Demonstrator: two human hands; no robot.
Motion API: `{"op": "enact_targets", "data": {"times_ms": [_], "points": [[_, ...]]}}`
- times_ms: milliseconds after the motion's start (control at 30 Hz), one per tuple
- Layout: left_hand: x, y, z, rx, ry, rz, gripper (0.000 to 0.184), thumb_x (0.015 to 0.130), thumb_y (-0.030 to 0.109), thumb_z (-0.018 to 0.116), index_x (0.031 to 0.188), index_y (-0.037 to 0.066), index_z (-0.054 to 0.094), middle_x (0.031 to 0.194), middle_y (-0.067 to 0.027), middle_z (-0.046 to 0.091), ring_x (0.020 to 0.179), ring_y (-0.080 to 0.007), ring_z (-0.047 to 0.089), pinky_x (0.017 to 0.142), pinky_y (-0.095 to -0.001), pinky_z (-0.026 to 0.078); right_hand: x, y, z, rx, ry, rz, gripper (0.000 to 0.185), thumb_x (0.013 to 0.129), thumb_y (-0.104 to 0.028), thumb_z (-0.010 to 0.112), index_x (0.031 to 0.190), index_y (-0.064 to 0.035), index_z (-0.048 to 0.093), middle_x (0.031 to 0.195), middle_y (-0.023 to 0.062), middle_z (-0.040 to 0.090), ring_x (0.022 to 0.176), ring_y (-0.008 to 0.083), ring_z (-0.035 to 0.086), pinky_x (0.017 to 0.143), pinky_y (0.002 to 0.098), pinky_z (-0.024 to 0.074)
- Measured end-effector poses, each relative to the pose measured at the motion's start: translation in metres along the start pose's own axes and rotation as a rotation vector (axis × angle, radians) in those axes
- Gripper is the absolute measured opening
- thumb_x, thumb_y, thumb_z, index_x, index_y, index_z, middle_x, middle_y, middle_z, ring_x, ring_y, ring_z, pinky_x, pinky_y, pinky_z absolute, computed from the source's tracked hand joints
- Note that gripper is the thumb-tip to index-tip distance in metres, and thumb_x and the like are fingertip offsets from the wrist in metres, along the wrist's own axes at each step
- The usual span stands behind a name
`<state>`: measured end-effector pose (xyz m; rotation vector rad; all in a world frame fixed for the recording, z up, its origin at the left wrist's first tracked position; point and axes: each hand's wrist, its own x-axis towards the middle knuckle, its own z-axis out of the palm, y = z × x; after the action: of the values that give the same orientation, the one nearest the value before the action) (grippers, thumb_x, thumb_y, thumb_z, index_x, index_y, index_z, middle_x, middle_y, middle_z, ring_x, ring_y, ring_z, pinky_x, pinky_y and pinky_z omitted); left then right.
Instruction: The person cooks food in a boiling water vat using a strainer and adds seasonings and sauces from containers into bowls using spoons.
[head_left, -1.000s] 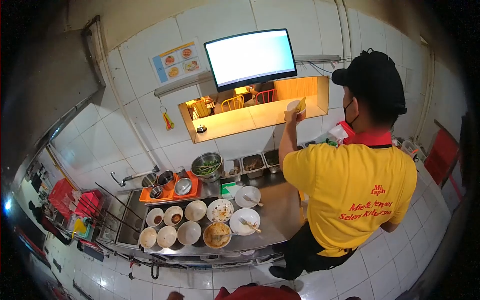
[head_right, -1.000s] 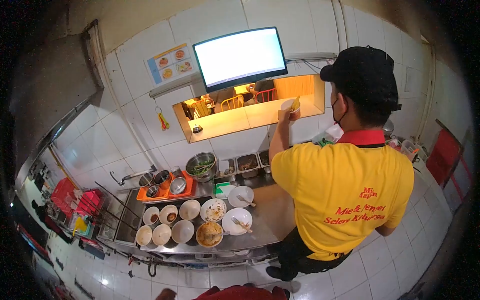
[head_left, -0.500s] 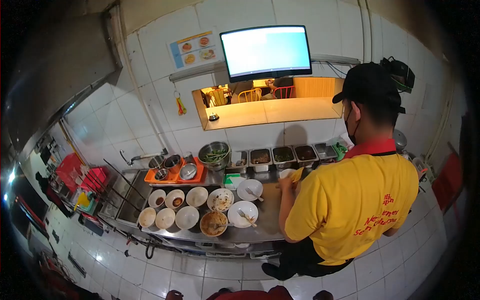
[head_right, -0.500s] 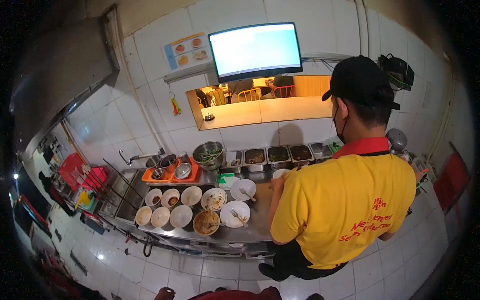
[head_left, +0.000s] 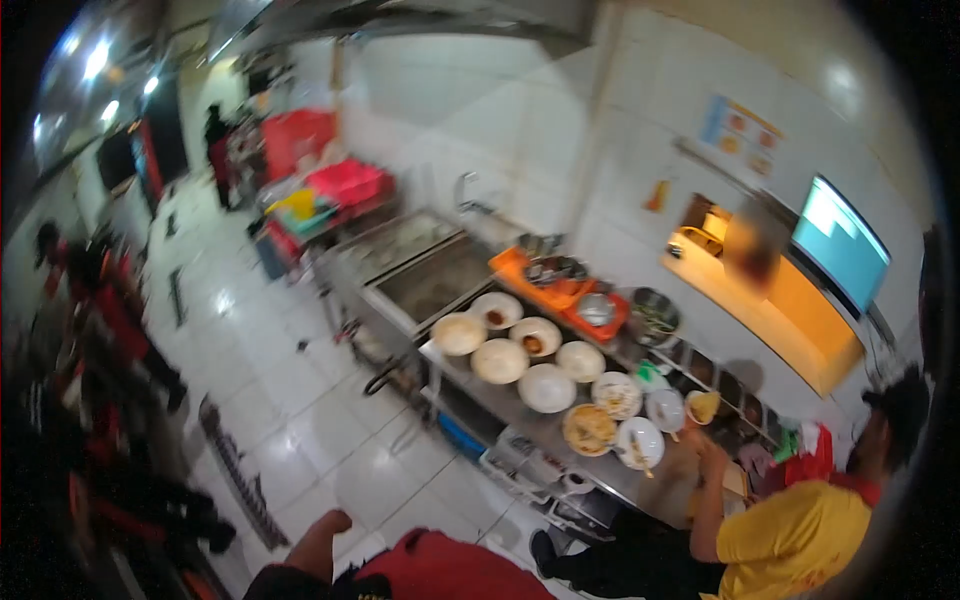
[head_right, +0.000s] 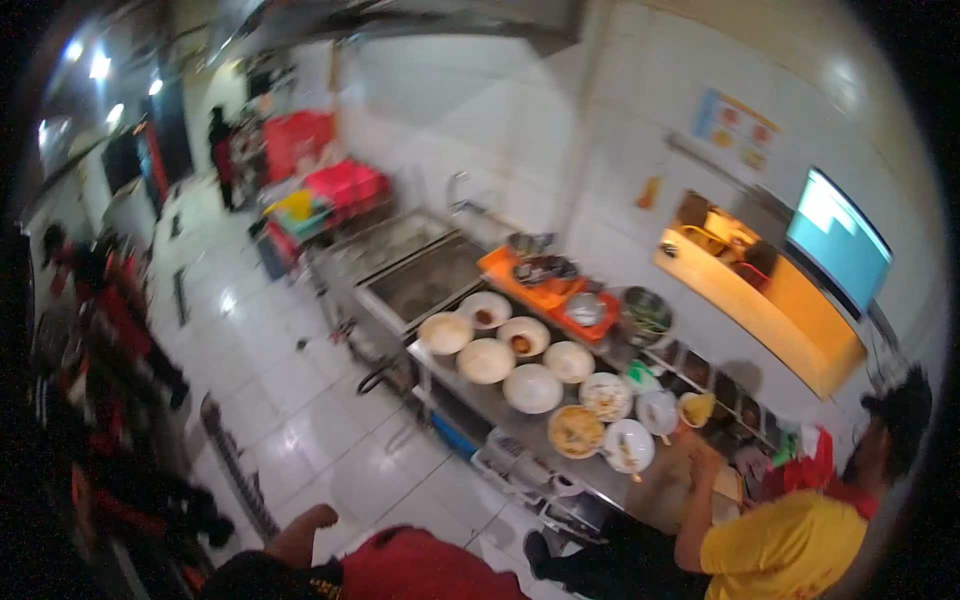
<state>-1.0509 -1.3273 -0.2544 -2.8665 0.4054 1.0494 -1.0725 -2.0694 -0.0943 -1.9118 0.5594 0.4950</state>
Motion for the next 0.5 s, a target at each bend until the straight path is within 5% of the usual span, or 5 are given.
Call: {"op": "enact_targets", "data": {"times_ms": [67, 133, 233, 300, 500], "points": [[-0.047, -0.015, 0.007, -0.002, -0.395, 0.129, 0.026, 0.08, 0.022, 0.057, 0.095, 0.006, 0.071, 0.096, -0.0123, 0.07, 0.082, -0.0312, 0.067, 0.071, -0.0435, 0.053, 0.018, -0.023, 0.039, -0.093, -0.088, 0.033, 0.019, 0.084, -0.023, 0.059, 0.089, -0.0047, 0.062, 0.082, 0.0067, 0.06, 0.072, 0.0193, 0.057, 0.061, 0.0335, 0.0494], [-0.071, -0.027, 0.041, -1.147, -0.292, -0.69, 0.023, 0.075, 0.024, 0.066, 0.093, 0.01, 0.069, 0.092, -0.0095, 0.07, 0.081, -0.0296, 0.067, 0.065, -0.0446, 0.052, 0.043, -0.045, 0.073, -0.167, -0.169, 0.065, 0.02, 0.084, -0.022, 0.06, 0.092, -0.0044, 0.062, 0.083, 0.0075, 0.061, 0.073, 0.0204, 0.059, 0.062, 0.0339, 0.0507], [-0.104, -0.059, 0.083, -0.305, -0.21, 0.052, 0.047, 0.073, 0.022, 0.067, 0.119, 0.013, 0.059, 0.099, -0.0116, 0.068, 0.085, -0.0318, 0.065, 0.07, -0.0424, 0.052, 0.094, -0.065, 0.119, -0.284, -0.267, 0.146, 0.022, 0.084, -0.021, 0.061, 0.097, -0.0038, 0.062, 0.086, 0.0087, 0.063, 0.075, 0.022, 0.061, 0.062, 0.0344, 0.0527], [-0.136, -0.068, 0.097, -1.548, -0.394, -0.537, 0.022, 0.082, 0.032, 0.066, 0.09, 0.01, 0.064, 0.076, -0.008, 0.065, 0.064, -0.0236, 0.061, 0.058, -0.0387, 0.05, 0.142, -0.07, 0.148, -0.337, -0.335, 0.222, 0.023, 0.084, -0.02, 0.062, 0.1, -0.0035, 0.062, 0.088, 0.0095, 0.063, 0.076, 0.023, 0.062, 0.062, 0.0347, 0.054], [-0.185, -0.065, 0.112, -1.79, 0.293, -1.052, 0.023, 0.08, 0.021, 0.072, 0.085, 0.001, 0.061, 0.064, -0.0107, 0.061, 0.054, -0.0208, 0.059, 0.049, -0.0363, 0.048, 0.228, -0.211, 0.261, -0.607, -0.349, 0.362, 0.02, 0.077, -0.018, 0.07, 0.09, -0.0039, 0.065, 0.082, 0.0092, 0.064, 0.068, 0.0217, 0.063, 0.056, 0.0346, 0.0553]]}}
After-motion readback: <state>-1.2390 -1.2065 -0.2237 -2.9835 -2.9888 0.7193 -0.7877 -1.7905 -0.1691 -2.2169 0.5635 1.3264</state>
